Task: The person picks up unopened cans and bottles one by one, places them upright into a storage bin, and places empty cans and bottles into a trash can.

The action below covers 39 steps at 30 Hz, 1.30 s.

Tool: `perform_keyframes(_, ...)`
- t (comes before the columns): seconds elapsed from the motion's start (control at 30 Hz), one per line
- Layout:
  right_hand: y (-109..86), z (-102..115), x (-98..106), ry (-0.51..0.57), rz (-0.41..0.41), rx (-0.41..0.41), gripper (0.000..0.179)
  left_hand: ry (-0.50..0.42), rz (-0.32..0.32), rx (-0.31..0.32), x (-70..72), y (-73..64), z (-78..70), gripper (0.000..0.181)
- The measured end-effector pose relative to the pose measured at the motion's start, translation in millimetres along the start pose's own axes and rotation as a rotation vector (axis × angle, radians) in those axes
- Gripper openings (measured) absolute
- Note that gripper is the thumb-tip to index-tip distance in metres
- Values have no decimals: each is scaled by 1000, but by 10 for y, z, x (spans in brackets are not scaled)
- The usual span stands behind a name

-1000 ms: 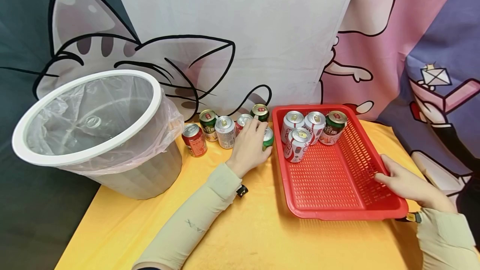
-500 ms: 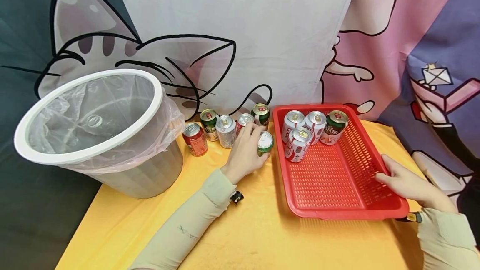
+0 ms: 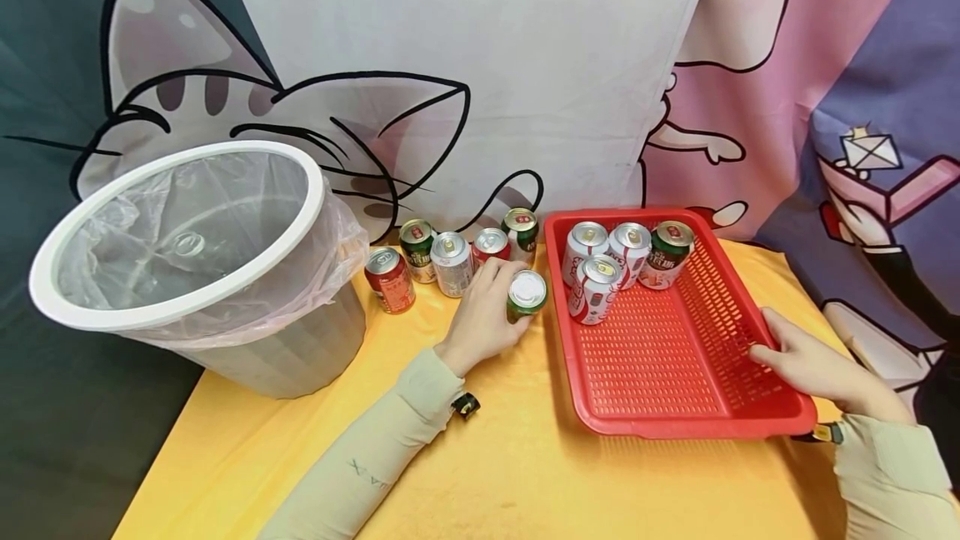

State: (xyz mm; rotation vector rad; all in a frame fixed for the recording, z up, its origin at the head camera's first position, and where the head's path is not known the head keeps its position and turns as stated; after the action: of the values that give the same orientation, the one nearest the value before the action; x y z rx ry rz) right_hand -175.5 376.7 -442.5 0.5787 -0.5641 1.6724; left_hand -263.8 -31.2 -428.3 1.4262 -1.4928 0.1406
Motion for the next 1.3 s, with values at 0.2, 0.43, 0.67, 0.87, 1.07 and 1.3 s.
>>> perform_keyframes(0.2,-7,-1,-8,-9,-12,15,42,-72,-19,22,-26,-40,48,80)
perform_keyframes(0.43,-15,3,-9,-12,-18,23,43,-121,-42,18,-58,-68,90,80)
perform_keyframes(0.67,-13,4,0,-16,-10,2,45,-124,-67,7,-74,-69,105,79)
perform_keyframes(0.87,-14,16,4,-20,-15,0,45,-135,-85,12,-30,-73,80,77)
perform_keyframes(1.07,-13,21,2,-34,-19,-3,44,-140,-105,12,-15,-73,87,74)
perform_keyframes(1.3,-16,28,2,-50,-27,12,43,-133,-100,19,21,-85,76,73)
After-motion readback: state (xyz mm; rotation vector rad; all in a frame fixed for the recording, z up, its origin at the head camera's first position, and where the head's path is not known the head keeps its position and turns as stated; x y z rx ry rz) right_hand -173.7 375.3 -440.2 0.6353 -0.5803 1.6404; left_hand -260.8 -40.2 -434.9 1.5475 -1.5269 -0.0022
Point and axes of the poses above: each hand's wrist, its own y-axis towards the middle knuckle, its own x-axis out of the back of the hand, z = x × y, the point moved 6 cm from there along y, towards the middle knuckle, and after that the axes turned 9 degrees about -z, right-handed, at the moved point
